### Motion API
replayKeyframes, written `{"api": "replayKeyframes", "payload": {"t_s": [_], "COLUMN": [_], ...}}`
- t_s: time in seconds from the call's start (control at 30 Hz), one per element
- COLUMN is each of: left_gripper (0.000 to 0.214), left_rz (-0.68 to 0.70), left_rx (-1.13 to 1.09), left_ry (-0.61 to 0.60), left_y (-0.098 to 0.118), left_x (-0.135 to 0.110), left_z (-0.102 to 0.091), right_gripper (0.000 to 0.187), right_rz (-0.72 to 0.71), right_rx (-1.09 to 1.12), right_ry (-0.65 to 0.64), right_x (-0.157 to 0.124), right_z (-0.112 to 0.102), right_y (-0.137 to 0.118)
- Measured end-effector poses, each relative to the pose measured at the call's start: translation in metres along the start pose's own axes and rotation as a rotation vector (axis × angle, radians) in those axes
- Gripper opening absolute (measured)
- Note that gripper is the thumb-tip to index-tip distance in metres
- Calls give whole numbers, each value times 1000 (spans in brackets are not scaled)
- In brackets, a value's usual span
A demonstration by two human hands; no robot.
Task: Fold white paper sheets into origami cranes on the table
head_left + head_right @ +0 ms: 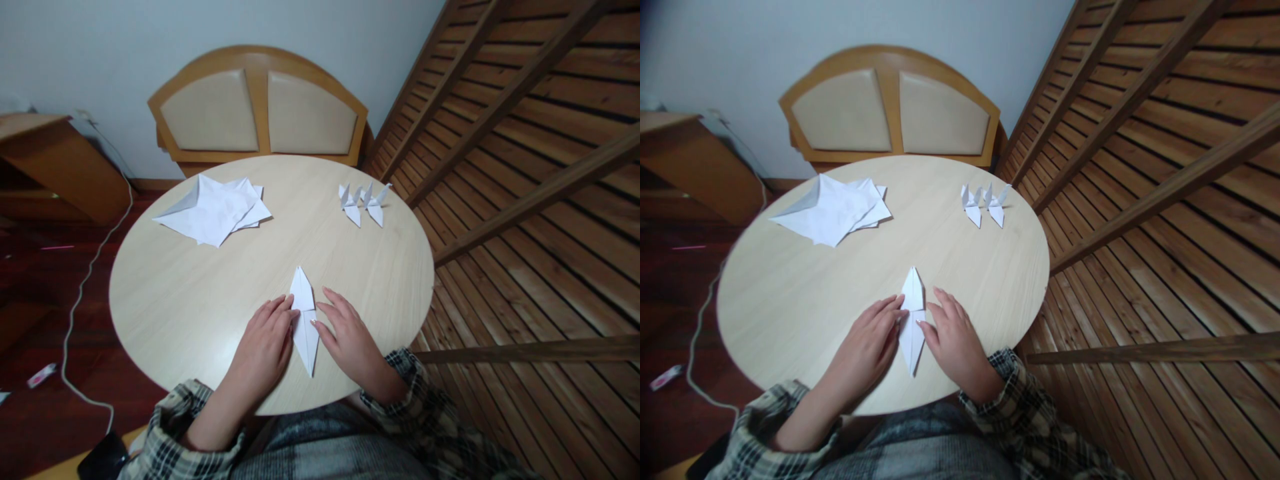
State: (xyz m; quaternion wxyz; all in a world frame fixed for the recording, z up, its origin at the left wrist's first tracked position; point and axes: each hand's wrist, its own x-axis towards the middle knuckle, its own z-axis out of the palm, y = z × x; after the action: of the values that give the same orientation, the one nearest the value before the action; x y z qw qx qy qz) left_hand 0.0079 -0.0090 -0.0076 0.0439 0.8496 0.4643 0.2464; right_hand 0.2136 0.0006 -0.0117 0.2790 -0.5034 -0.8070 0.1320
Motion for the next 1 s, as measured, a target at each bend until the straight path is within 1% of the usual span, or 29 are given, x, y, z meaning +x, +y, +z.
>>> {"api": "replayKeyframes", "payload": {"t_s": [0.17,0.33,0.53,0.73,1.0], "left_gripper": [30,39,40,39,54], "left_rz": [9,7,12,8,9], "left_rx": [-10,-2,-1,-7,27], "left_ry": [-4,-34,-34,-29,-93], "left_y": [0,0,0,1,2], "left_x": [-1,-1,-1,-2,0], "left_z": [0,1,1,0,-1], "right_gripper": [34,37,42,44,47], "right_rz": [-52,-93,-122,-121,-140], "right_rx": [-58,-122,-157,-150,-118], "right_ry": [-36,-81,-97,-116,-150], "right_x": [0,0,1,1,1], "right_z": [-1,-2,-3,-6,-7], "right_y": [0,0,-1,-2,-3]}}
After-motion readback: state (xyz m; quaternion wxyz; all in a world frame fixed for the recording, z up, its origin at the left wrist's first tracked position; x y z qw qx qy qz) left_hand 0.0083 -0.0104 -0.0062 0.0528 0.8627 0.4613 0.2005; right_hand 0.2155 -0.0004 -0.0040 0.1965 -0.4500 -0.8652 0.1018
